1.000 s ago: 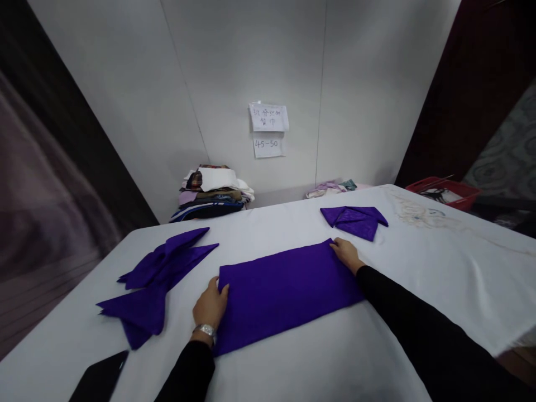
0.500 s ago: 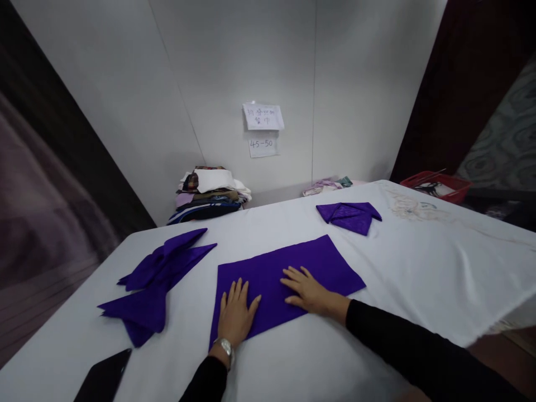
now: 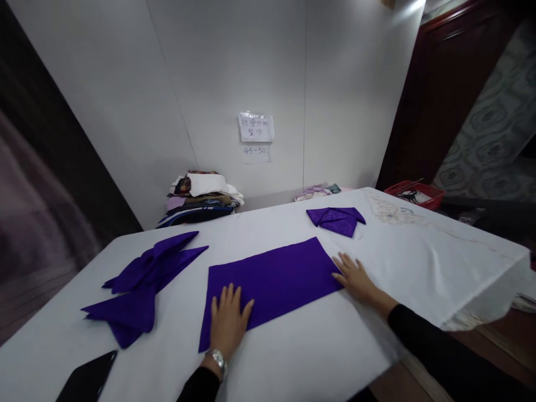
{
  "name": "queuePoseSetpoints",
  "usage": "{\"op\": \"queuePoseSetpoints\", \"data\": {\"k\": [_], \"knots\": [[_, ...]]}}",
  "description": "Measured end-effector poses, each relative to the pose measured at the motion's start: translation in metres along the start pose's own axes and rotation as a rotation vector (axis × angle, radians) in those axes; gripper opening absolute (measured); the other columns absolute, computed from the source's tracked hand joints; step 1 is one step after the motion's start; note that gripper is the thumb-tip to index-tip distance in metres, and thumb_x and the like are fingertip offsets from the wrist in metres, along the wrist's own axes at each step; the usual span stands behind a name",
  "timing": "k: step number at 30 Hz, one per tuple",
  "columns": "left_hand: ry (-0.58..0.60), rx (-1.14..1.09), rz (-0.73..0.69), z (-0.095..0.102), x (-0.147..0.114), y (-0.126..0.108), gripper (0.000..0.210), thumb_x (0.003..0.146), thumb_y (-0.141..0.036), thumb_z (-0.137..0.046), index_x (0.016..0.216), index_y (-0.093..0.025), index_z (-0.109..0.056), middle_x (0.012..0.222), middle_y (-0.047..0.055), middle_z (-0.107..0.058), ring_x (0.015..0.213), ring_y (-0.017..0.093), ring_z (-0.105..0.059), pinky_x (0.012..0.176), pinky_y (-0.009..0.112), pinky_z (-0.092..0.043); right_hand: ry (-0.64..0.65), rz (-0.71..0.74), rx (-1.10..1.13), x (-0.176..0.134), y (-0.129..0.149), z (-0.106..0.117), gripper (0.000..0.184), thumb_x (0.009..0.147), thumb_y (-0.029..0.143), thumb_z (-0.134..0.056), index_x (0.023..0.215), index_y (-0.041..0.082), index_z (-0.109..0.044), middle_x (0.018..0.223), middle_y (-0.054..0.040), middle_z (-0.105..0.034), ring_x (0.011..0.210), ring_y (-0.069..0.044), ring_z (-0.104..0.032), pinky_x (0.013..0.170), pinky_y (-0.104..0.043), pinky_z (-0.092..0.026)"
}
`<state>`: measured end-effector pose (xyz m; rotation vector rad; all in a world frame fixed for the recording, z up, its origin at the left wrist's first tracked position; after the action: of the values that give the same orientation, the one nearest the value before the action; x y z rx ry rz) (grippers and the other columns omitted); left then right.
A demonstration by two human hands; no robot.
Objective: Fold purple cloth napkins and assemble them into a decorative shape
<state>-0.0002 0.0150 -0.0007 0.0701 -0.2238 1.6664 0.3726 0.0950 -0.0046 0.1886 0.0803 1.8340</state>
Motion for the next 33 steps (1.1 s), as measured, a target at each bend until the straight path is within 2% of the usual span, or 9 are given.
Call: {"op": "queuePoseSetpoints", "data": {"k": [4,8,11,16,20,23,28,31,33], "knots": [[0.058,-0.083,-0.206,-0.006,-0.01,-0.059,0.057,0.085,-0.05,-0.034,0.133,-0.018,-0.038,0.144,0.009,-0.031,0.134,0.024,-0.021,0.108,0.046,-0.015,0.104,0.386,0.181,-0.008,0.124,-0.01,0.063,0.087,0.059,-0.03,0.14,0.027,-0.025,0.148,-0.0081,-0.017,0.135,-0.025,-0.01,0.106,-0.051,-0.006],[0.128,-0.061,-0.183,-0.012,-0.013,-0.055,0.059,0.085,-0.048,-0.033,0.135,-0.016,-0.033,0.144,0.01,-0.028,0.134,0.024,-0.02,0.108,0.048,-0.015,0.195,0.608,0.289,-0.013,0.205,-0.023,0.069,0.085,0.061,-0.033,0.141,0.023,-0.023,0.147,-0.0106,-0.019,0.135,-0.026,-0.012,0.106,-0.052,-0.006],[0.129,0.003,-0.037,-0.007,-0.019,-0.005,0.063,0.085,-0.051,-0.031,0.136,-0.015,-0.031,0.144,0.011,-0.028,0.134,0.025,-0.02,0.107,0.049,-0.015,0.207,0.589,0.288,-0.013,0.192,-0.028,0.067,0.084,0.061,-0.033,0.14,0.024,-0.026,0.146,-0.0095,-0.021,0.134,-0.026,-0.014,0.106,-0.052,-0.006],[0.138,0.12,0.161,0.003,-0.034,0.085,0.051,0.086,-0.041,-0.029,0.132,-0.021,-0.039,0.145,0.008,-0.028,0.134,0.026,-0.018,0.104,0.053,-0.017,0.129,0.244,0.158,-0.008,0.063,-0.029,0.061,0.087,0.058,-0.029,0.139,0.027,-0.026,0.146,-0.0062,-0.021,0.134,-0.026,-0.014,0.106,-0.052,-0.008],[0.052,0.136,0.249,0.01,-0.016,0.087,0.054,0.086,-0.043,-0.029,0.133,-0.017,-0.038,0.143,0.012,-0.03,0.134,0.028,-0.02,0.103,0.054,-0.018,0.08,0.008,0.045,0.0,-0.002,-0.015,0.062,0.087,0.058,-0.028,0.137,0.022,-0.033,0.145,-0.01,-0.024,0.134,-0.027,-0.016,0.104,-0.054,-0.011],[0.025,0.075,0.119,0.011,0.018,0.033,0.061,0.085,-0.049,-0.029,0.135,-0.013,-0.034,0.145,0.013,-0.027,0.134,0.026,-0.019,0.106,0.049,-0.017,0.065,0.114,0.062,0.02,0.038,-0.004,0.066,0.086,0.06,-0.026,0.138,0.019,-0.031,0.146,-0.0111,-0.021,0.135,-0.026,-0.014,0.106,-0.051,-0.008],[0.093,-0.023,-0.137,-0.005,0.067,-0.047,0.057,0.087,-0.047,-0.027,0.134,-0.017,-0.035,0.145,0.009,-0.026,0.135,0.023,-0.017,0.107,0.049,-0.013,0.128,0.426,0.212,0.065,0.175,-0.016,0.071,0.085,0.063,-0.024,0.141,0.019,-0.022,0.147,-0.0115,-0.019,0.135,-0.025,-0.011,0.106,-0.05,-0.008],[0.167,-0.012,-0.06,-0.018,0.083,-0.026,0.059,0.085,-0.048,-0.028,0.135,-0.016,-0.033,0.145,0.009,-0.026,0.134,0.024,-0.018,0.107,0.051,-0.012,0.177,0.505,0.249,0.091,0.203,-0.031,0.071,0.086,0.062,-0.023,0.141,0.016,-0.023,0.146,-0.0126,-0.021,0.135,-0.025,-0.012,0.106,-0.05,-0.007],[0.165,-0.002,0.064,-0.021,0.086,0.014,0.065,0.084,-0.053,-0.026,0.136,-0.015,-0.03,0.146,0.01,-0.024,0.134,0.026,-0.018,0.106,0.052,-0.013,0.193,0.465,0.227,0.108,0.18,-0.036,0.07,0.086,0.062,-0.025,0.14,0.017,-0.026,0.146,-0.0115,-0.022,0.135,-0.026,-0.013,0.106,-0.05,-0.006]]}}
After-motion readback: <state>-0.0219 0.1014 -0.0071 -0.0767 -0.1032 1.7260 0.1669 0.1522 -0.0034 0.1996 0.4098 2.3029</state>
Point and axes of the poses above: each hand's wrist, its own x-axis towards the middle knuckle, its own z-axis out of the back of the hand, y = z × x, the point moved 5 cm from there along x, towards the middle knuckle
